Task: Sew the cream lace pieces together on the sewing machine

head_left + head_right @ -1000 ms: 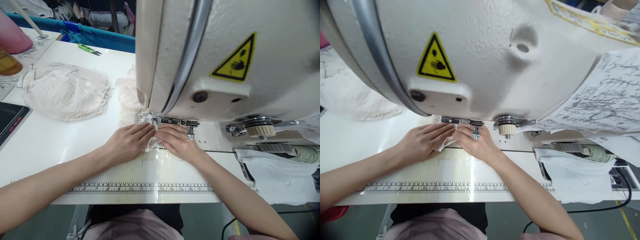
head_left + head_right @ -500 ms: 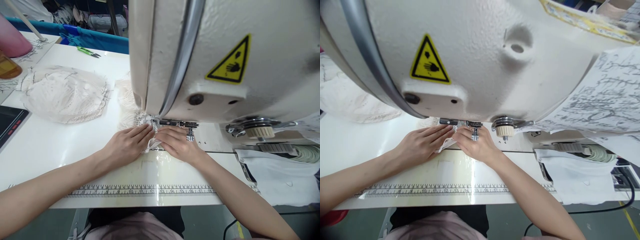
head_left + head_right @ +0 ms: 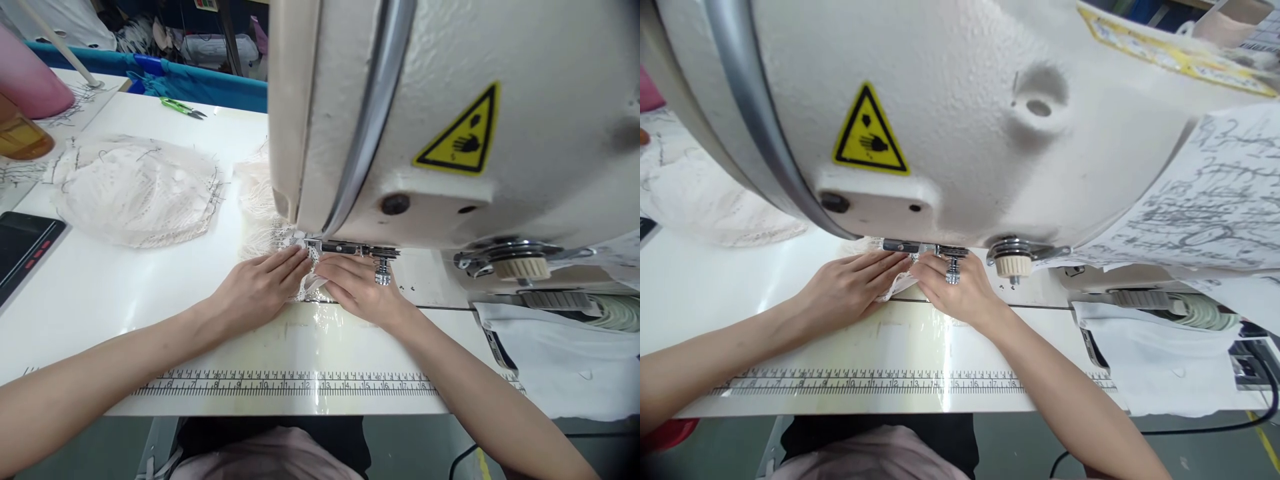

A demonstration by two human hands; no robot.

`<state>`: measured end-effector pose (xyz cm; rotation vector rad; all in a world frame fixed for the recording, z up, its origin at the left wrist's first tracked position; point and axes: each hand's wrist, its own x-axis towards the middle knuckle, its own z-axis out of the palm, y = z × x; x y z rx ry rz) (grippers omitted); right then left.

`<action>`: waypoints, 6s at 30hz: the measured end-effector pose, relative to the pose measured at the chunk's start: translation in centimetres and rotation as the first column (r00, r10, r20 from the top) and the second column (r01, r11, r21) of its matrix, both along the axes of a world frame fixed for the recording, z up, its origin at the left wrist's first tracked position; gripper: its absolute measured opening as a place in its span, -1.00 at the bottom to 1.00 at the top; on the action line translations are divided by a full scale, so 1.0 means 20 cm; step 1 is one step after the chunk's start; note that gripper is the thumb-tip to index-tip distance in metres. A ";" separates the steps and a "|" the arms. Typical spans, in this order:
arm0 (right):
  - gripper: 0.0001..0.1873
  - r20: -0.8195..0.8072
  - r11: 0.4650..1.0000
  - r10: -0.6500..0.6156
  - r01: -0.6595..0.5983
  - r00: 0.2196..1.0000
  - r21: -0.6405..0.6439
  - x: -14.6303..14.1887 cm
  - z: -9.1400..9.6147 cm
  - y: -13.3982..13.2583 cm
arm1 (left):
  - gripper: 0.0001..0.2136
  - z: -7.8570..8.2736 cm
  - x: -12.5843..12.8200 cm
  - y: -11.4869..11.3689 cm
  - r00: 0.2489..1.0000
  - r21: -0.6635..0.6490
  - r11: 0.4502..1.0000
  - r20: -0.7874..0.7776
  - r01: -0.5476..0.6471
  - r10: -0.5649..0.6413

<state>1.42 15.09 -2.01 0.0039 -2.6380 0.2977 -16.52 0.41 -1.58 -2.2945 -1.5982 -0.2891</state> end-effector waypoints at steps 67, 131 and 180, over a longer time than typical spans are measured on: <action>-0.90 -0.102 0.976 0.153 -0.134 0.983 0.174 -0.07 0.06 -0.13 | -0.55 -0.01 -0.14 0.00 0.990 -0.088 0.991 0.107 0.099 -0.089; -0.76 0.027 0.968 -0.059 0.051 0.998 0.245 0.00 0.06 -0.03 | -0.79 0.03 -0.07 0.02 0.984 0.141 0.974 0.000 0.177 -0.178; -0.73 0.092 0.939 -0.269 0.283 0.959 -0.194 -0.05 -0.07 0.00 | -0.71 0.00 -0.08 0.03 0.996 0.028 1.000 0.089 -0.006 0.004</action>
